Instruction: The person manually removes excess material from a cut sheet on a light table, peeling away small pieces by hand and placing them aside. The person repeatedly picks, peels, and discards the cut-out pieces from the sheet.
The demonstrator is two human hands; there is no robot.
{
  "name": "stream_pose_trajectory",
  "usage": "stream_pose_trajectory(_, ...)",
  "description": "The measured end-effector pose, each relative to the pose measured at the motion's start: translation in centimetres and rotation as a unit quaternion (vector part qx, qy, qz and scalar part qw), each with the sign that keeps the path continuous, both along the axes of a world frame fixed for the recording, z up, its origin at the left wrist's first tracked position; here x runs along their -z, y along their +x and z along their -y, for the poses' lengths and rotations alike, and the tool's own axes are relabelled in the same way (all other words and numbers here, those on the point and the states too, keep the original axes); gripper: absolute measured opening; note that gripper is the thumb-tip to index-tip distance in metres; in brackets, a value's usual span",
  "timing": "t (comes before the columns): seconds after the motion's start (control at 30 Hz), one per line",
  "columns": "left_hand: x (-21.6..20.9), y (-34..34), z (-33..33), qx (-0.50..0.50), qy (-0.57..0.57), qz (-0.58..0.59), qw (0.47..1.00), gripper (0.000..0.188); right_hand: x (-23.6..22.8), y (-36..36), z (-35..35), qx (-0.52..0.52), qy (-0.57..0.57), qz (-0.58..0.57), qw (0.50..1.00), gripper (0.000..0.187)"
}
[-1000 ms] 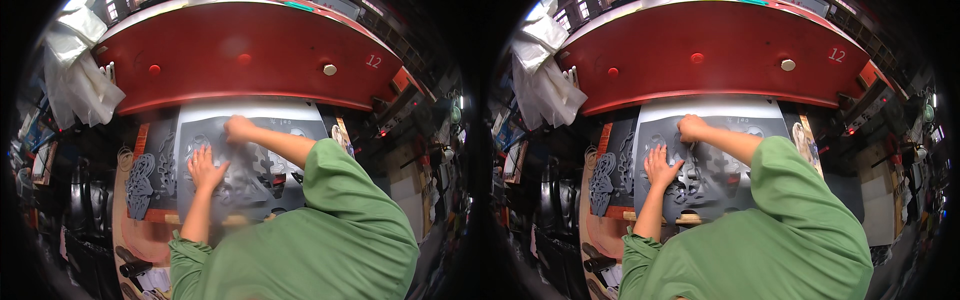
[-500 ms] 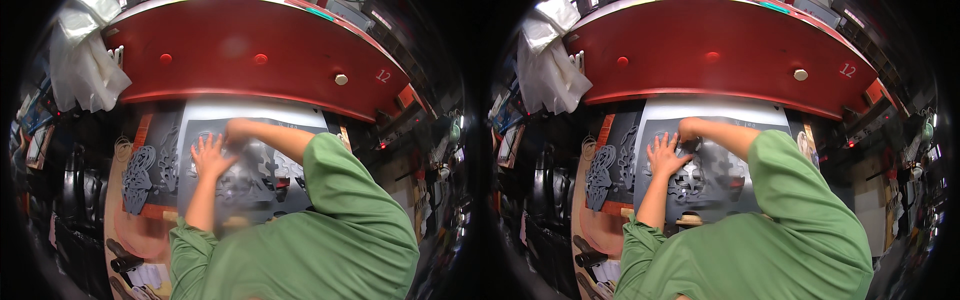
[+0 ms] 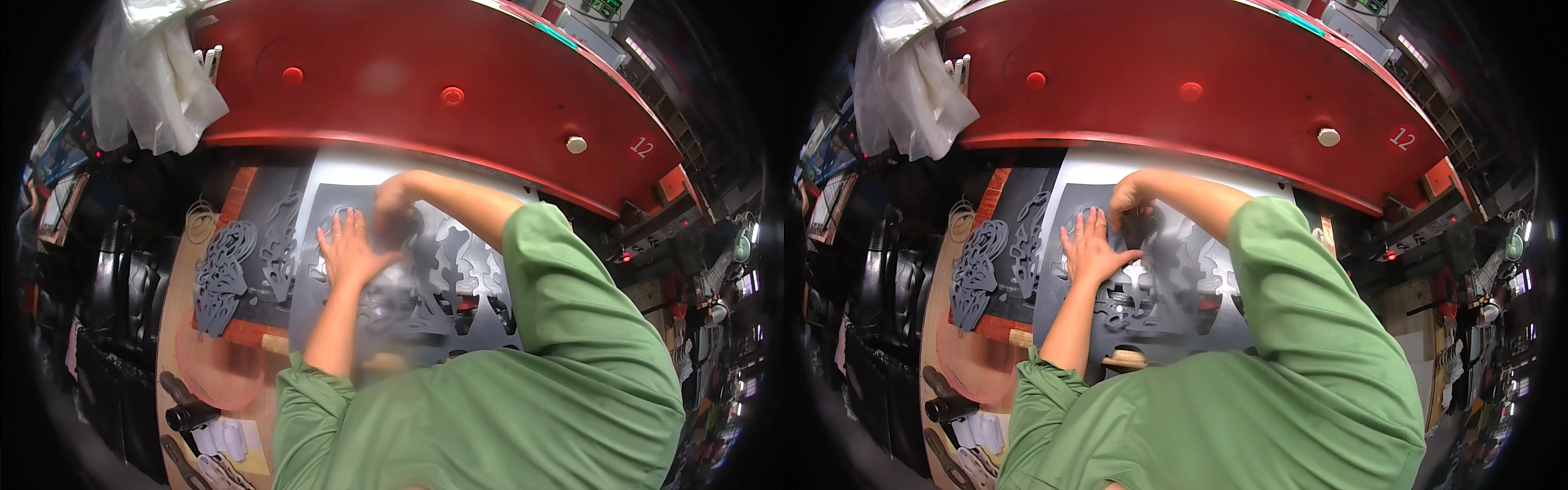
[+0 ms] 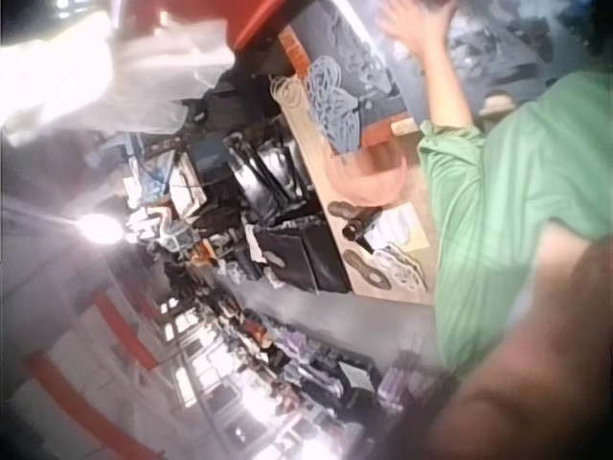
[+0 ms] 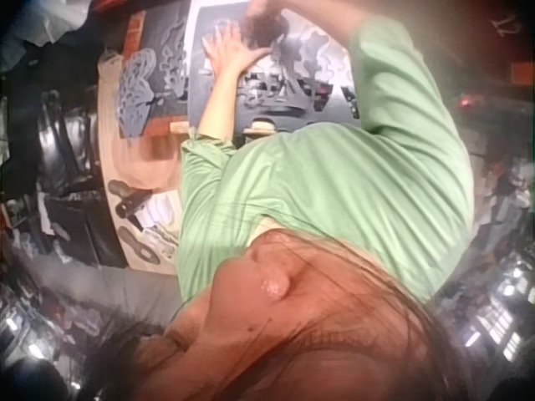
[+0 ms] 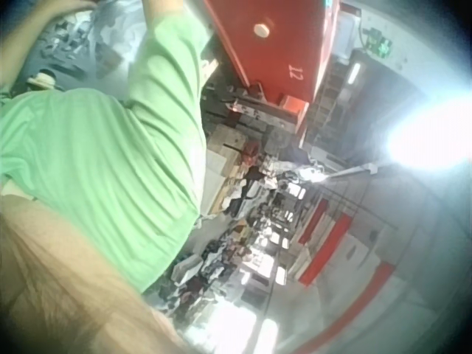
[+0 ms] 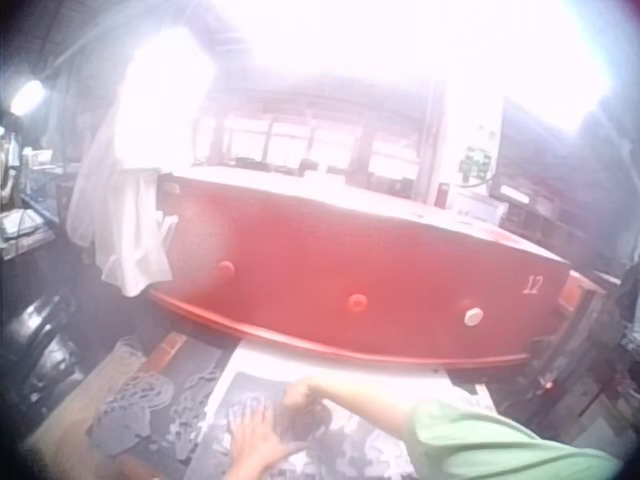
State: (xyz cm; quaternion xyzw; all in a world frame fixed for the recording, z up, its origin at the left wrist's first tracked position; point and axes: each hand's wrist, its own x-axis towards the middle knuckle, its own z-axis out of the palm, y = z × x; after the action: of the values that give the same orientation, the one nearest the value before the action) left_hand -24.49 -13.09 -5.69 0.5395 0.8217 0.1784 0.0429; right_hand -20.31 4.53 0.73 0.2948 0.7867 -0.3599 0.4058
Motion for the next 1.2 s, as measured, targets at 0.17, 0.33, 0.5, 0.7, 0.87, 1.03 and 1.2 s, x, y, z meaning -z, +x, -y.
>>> stream_pose_trajectory(0.17,-0.9,-0.1,0.2,-0.005,-0.008,0.018,1.0,0.104,0.2,-0.2,3.2,-0.227,0.2,-0.056,0.952,0.032)
stream_pose_trajectory(0.33,0.1,-0.3,0.0,0.0,0.007,0.021,1.0,0.097,-0.5,3.1,4.7,-0.264,0.301,-0.169,0.901,0.026)
stream_pose_trajectory(0.5,1.0,-0.6,-0.4,0.0,0.011,-0.026,1.0,0.098,1.0,6.9,5.8,-0.351,0.389,-0.438,0.731,0.018)
stream_pose_trajectory(0.7,-0.6,0.0,0.0,-0.004,-0.023,0.013,1.0,0.097,0.7,10.7,3.2,0.124,0.44,-0.57,0.683,0.019)
stream_pose_trajectory(0.87,-1.9,0.5,0.0,0.0,-0.061,-0.002,0.998,0.094,1.0,15.2,2.9,0.496,0.08,-0.539,0.677,0.023)
stream_pose_trajectory(1.03,-1.9,0.6,-0.1,0.003,-0.093,0.0,0.996,0.096,2.0,16.9,7.6,0.489,0.094,-0.658,0.564,0.025)
stream_pose_trajectory(1.2,-0.7,1.2,0.0,0.044,0.075,-0.074,0.993,0.099,0.1,15.7,8.6,0.426,0.121,-0.601,0.665,0.023)
